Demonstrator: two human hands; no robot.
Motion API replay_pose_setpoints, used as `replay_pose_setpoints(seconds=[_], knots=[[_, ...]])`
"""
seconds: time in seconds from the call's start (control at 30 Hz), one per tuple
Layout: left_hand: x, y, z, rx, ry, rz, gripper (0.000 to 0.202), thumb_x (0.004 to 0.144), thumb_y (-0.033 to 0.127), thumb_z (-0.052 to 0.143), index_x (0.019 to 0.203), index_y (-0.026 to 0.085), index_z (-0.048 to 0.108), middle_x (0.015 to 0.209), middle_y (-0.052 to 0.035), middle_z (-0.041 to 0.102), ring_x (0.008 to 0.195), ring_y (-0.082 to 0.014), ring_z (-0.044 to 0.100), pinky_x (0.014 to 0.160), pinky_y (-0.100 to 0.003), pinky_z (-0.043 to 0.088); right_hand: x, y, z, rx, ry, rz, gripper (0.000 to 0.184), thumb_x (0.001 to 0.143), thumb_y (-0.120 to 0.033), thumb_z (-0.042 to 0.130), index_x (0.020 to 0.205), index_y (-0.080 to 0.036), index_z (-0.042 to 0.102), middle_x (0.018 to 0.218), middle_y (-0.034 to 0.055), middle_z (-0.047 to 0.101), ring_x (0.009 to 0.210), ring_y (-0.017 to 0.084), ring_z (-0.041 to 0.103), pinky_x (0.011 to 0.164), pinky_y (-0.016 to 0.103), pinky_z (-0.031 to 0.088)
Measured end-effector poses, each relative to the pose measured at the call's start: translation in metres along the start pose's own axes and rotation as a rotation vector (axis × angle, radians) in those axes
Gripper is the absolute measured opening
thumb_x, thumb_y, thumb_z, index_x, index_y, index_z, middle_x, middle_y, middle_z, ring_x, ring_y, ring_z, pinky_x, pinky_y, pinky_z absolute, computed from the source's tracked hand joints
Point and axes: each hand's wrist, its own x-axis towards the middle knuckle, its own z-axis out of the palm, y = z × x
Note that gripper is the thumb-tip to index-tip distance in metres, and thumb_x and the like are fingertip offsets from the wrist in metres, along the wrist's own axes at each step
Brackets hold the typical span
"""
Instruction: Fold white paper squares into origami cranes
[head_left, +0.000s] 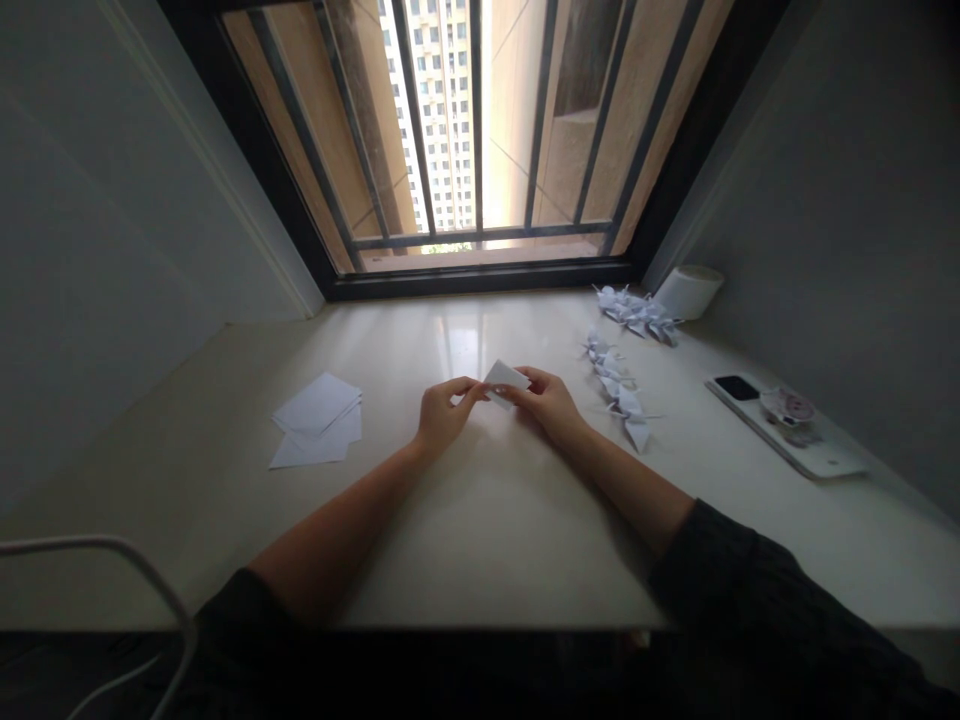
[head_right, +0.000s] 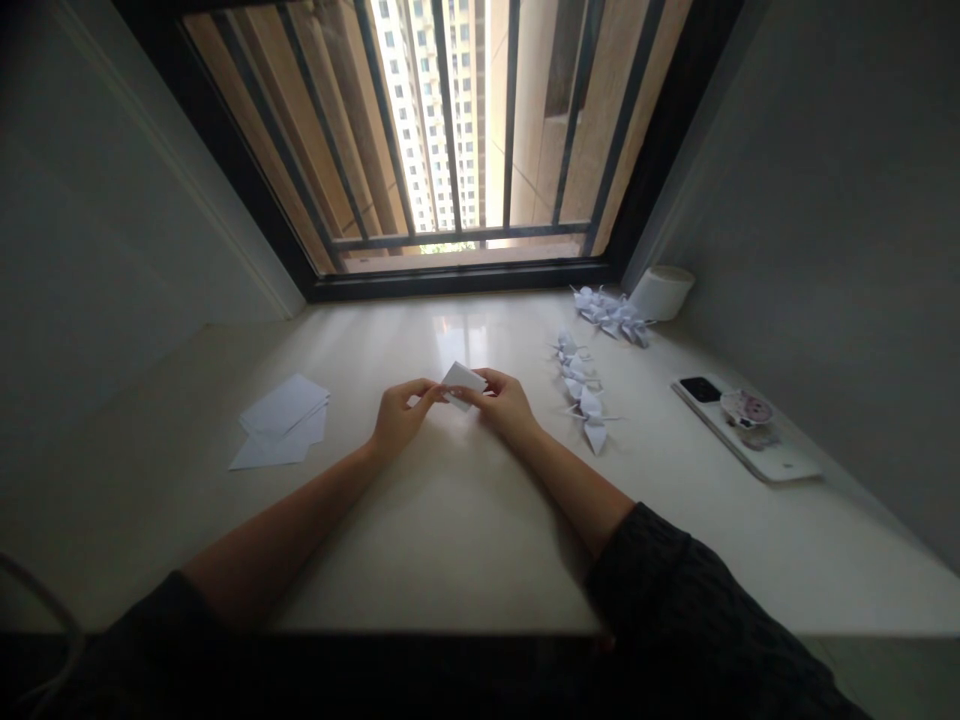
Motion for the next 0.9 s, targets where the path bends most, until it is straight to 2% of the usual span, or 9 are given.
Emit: replay_pose_setpoints(seconds=[0.13,0.3,0.53,0.63,0.77,0.9], knots=[[0.000,0.001,-0.001,0.009,-0.019,0.019,0.033,0.082,0.046,0.052,0.072,0.020,0.069,0.073,-0.0025,0.070,0.071,-0.0162,0.064,0.072,-0.027,0.047,-0.001,-0.003,0.001,-0.017,-0.006,0.039,0.035,0.058,-0.046,0.074,0.074,-0.016,0.067,0.058,-0.0023,0.060,0.052,0.010,0.048,0.050,0.023,0.035],[0.000,0.002,-0.002,0.056,-0.019,0.028,0.032,0.083,0.045,0.052,0.072,0.020,0.069,0.073,-0.0027,0.071,0.071,-0.0162,0.064,0.072,-0.028,0.048,-0.003,-0.006,0.001,-0.041,-0.007,0.061,0.036,0.057,-0.049,0.075,0.068,-0.015,0.067,0.055,-0.0028,0.057,0.050,0.009,0.045,0.048,0.023,0.030],[0.001,-0.001,0.000,0.065,-0.017,0.003,0.032,0.083,0.044,0.052,0.072,0.021,0.070,0.073,-0.0022,0.071,0.069,-0.0150,0.065,0.064,-0.025,0.046,-0.003,-0.006,-0.001,-0.060,0.078,0.103,0.037,0.055,-0.050,0.075,0.060,-0.015,0.065,0.044,-0.0052,0.045,0.041,0.006,0.032,0.042,0.023,0.022],[0.001,-0.003,0.001,0.052,-0.011,-0.027,0.033,0.082,0.046,0.052,0.073,0.020,0.070,0.073,-0.0028,0.071,0.069,-0.0154,0.065,0.062,-0.025,0.046,-0.001,-0.002,-0.001,-0.044,0.078,0.103,0.036,0.056,-0.050,0.075,0.062,-0.015,0.067,0.045,-0.0043,0.048,0.042,0.006,0.033,0.042,0.023,0.023],[0.003,-0.006,0.001,0.014,0.000,-0.079,0.034,0.080,0.048,0.054,0.072,0.019,0.070,0.072,-0.0037,0.071,0.069,-0.0165,0.066,0.061,-0.025,0.046,0.002,0.002,-0.004,0.006,0.056,0.090,0.033,0.061,-0.047,0.073,0.067,-0.015,0.070,0.056,-0.0007,0.060,0.049,0.008,0.042,0.049,0.023,0.031],[0.005,-0.009,0.001,-0.035,0.016,-0.128,0.034,0.079,0.048,0.056,0.071,0.018,0.070,0.071,-0.0045,0.071,0.068,-0.0171,0.066,0.060,-0.025,0.046,0.004,0.000,-0.005,0.003,0.031,0.056,0.035,0.065,-0.051,0.068,0.069,-0.017,0.072,0.061,0.0011,0.064,0.054,0.010,0.048,0.056,0.025,0.039]])
